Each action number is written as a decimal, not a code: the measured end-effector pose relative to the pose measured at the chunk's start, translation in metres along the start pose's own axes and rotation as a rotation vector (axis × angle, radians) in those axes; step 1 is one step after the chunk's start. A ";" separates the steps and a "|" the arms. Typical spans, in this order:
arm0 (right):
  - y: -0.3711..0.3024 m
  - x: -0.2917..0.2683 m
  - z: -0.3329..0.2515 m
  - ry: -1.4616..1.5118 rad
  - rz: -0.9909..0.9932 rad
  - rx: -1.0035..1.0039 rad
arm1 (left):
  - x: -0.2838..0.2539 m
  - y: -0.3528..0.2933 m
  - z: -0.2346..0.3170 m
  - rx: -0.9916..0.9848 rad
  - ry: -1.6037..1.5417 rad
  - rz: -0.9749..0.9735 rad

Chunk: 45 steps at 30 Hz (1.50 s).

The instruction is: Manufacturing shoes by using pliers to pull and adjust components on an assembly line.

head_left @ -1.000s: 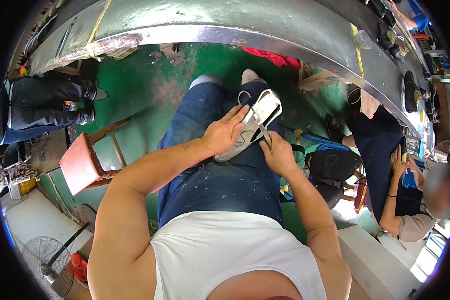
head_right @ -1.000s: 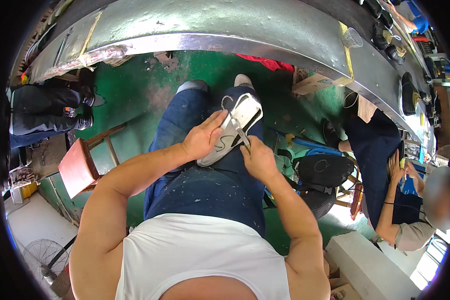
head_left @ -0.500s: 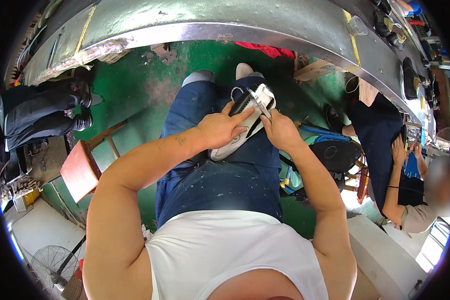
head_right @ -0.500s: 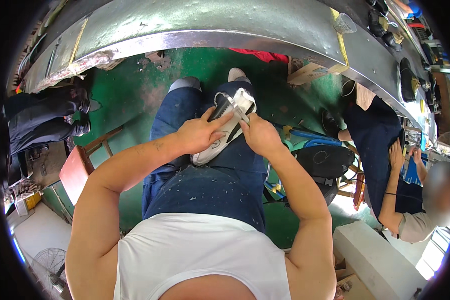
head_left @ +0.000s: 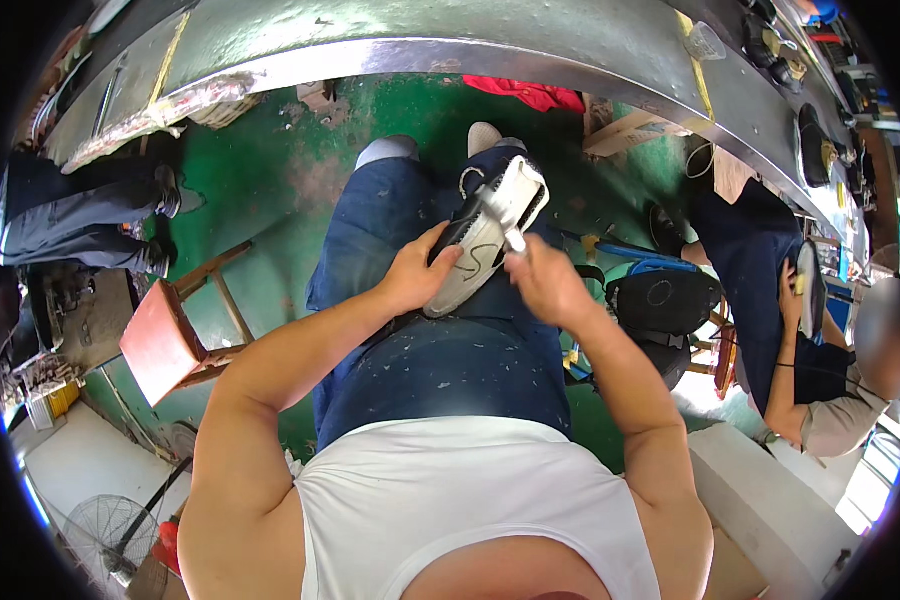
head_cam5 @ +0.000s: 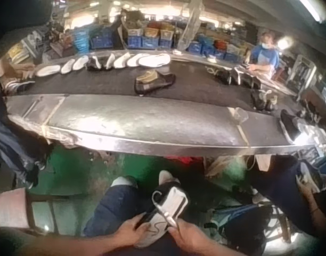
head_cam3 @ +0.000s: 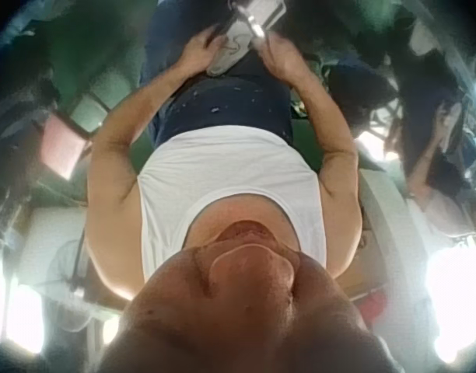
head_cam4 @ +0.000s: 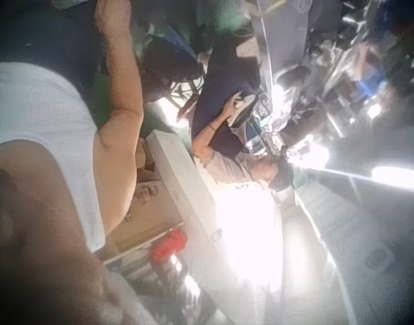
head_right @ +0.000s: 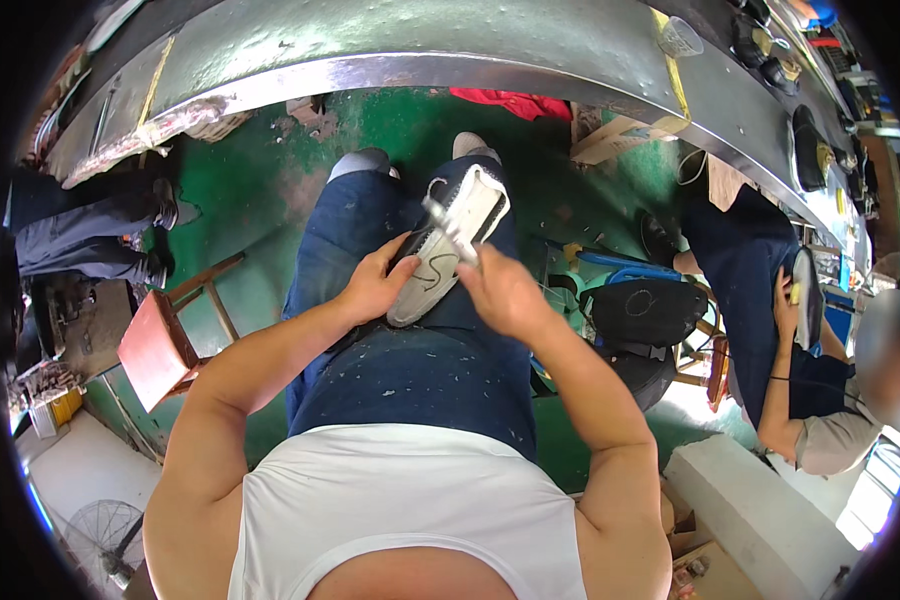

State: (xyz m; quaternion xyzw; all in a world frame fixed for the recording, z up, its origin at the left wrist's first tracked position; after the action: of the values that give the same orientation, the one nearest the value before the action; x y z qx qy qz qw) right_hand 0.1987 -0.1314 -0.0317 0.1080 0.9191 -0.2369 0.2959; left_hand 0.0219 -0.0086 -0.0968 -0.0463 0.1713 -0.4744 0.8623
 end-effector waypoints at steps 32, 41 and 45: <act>-0.043 -0.004 0.031 0.349 -0.041 0.236 | -0.025 0.079 0.031 0.124 0.127 -0.266; -0.007 -0.005 0.022 0.823 -0.464 0.473 | -0.019 0.064 0.052 0.306 0.690 0.088; 0.011 -0.008 0.009 0.574 -0.455 0.413 | -0.019 0.059 0.052 0.398 0.661 0.079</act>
State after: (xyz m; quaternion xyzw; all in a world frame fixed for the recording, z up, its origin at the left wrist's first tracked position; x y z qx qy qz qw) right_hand 0.2136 -0.1266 -0.0375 0.0207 0.8978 -0.4359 -0.0599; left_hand 0.0779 0.0351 -0.0579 0.2838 0.3463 -0.4539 0.7704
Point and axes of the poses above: each hand's wrist, its own y-axis towards the middle knuckle, its own x-axis out of the palm, z = x × y, the point moved 4 cm from there along y, towards the middle knuckle, and after that the axes turned 11 degrees about x, right-handed, at the moved point
